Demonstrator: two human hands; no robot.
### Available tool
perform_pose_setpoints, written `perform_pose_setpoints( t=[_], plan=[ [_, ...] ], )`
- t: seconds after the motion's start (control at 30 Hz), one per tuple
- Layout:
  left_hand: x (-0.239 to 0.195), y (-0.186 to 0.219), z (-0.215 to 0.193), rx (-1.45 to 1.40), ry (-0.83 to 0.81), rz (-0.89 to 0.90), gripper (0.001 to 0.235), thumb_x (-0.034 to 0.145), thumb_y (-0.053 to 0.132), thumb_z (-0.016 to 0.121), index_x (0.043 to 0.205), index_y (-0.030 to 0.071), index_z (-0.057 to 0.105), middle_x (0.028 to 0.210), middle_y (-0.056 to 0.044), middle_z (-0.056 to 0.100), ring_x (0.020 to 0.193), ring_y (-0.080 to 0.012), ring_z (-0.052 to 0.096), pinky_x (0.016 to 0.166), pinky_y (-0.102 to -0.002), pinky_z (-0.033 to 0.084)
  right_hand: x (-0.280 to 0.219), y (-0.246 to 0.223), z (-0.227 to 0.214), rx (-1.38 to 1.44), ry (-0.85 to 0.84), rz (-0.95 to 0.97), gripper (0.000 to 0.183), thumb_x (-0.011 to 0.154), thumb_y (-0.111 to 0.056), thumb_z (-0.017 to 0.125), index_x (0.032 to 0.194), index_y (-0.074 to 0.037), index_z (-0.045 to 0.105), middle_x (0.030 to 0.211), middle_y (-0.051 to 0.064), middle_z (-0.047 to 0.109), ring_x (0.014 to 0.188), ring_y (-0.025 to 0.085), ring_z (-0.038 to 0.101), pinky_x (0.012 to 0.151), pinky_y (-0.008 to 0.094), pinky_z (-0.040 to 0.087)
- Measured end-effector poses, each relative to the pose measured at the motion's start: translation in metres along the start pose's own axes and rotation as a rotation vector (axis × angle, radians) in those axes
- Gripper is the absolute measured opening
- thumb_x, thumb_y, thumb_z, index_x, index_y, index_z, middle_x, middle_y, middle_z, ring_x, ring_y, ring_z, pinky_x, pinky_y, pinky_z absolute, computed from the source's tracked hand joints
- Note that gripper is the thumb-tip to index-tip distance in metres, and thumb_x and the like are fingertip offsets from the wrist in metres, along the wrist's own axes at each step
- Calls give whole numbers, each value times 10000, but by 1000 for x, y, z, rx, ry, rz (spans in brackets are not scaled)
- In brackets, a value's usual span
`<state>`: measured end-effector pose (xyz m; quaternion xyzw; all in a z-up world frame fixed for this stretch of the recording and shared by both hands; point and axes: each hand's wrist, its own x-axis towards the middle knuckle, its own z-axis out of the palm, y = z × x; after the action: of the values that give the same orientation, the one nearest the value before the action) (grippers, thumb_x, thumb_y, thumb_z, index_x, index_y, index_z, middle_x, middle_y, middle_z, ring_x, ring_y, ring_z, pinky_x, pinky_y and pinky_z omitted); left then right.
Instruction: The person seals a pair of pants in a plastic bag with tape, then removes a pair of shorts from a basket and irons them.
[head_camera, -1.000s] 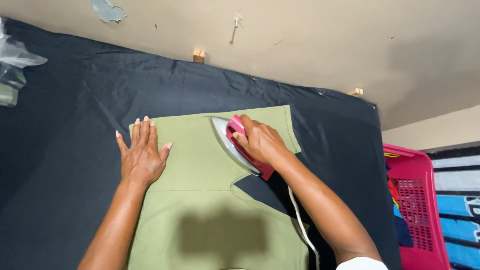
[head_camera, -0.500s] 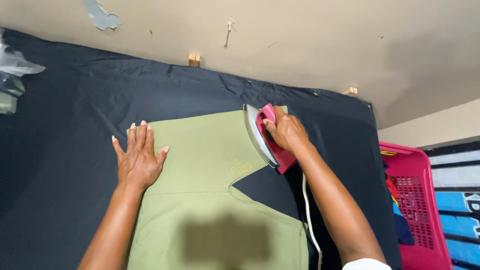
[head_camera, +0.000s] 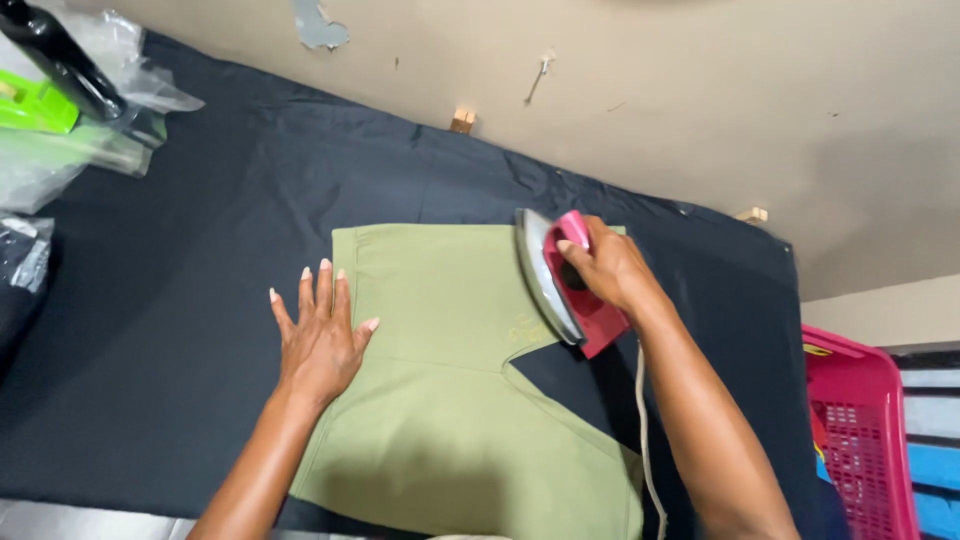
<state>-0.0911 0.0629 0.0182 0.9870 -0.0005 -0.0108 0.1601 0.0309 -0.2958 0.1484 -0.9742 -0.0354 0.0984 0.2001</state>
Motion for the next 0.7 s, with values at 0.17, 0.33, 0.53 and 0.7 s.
perform_pose_setpoints(
  t=[0.17,0.33,0.53,0.7],
  plan=[
    [-31,4,2,32,-5,-21,775,956,498,493,1485,-54,367,1633,-232,231,1515,-426,167,1137,-729,68,-24,-75,23,124,-97,-173,561,919,-420,627,1344,-63,549,1077,266,701,1015,438,684,854,494,527],
    [-45,10,10,-9,54,-7,713,975,443,479,1497,-31,374,1620,-204,291,1508,-407,214,1137,-732,87,-42,-141,51,61,-237,-364,465,986,-374,585,1258,-2,525,951,307,701,932,497,656,802,557,500],
    [-48,8,14,-33,86,-4,707,979,443,468,1497,-29,379,1618,-194,302,1510,-391,213,1142,-720,94,-36,-168,98,66,-169,-456,416,975,-335,591,1138,41,515,936,311,691,857,523,647,729,570,508],
    [-48,8,9,-30,66,-13,706,979,441,458,1500,-28,376,1617,-185,306,1514,-382,208,1152,-708,89,-18,-180,104,1,-112,-397,396,986,-330,561,1157,24,519,926,305,694,832,512,660,721,574,511]
  ],
)
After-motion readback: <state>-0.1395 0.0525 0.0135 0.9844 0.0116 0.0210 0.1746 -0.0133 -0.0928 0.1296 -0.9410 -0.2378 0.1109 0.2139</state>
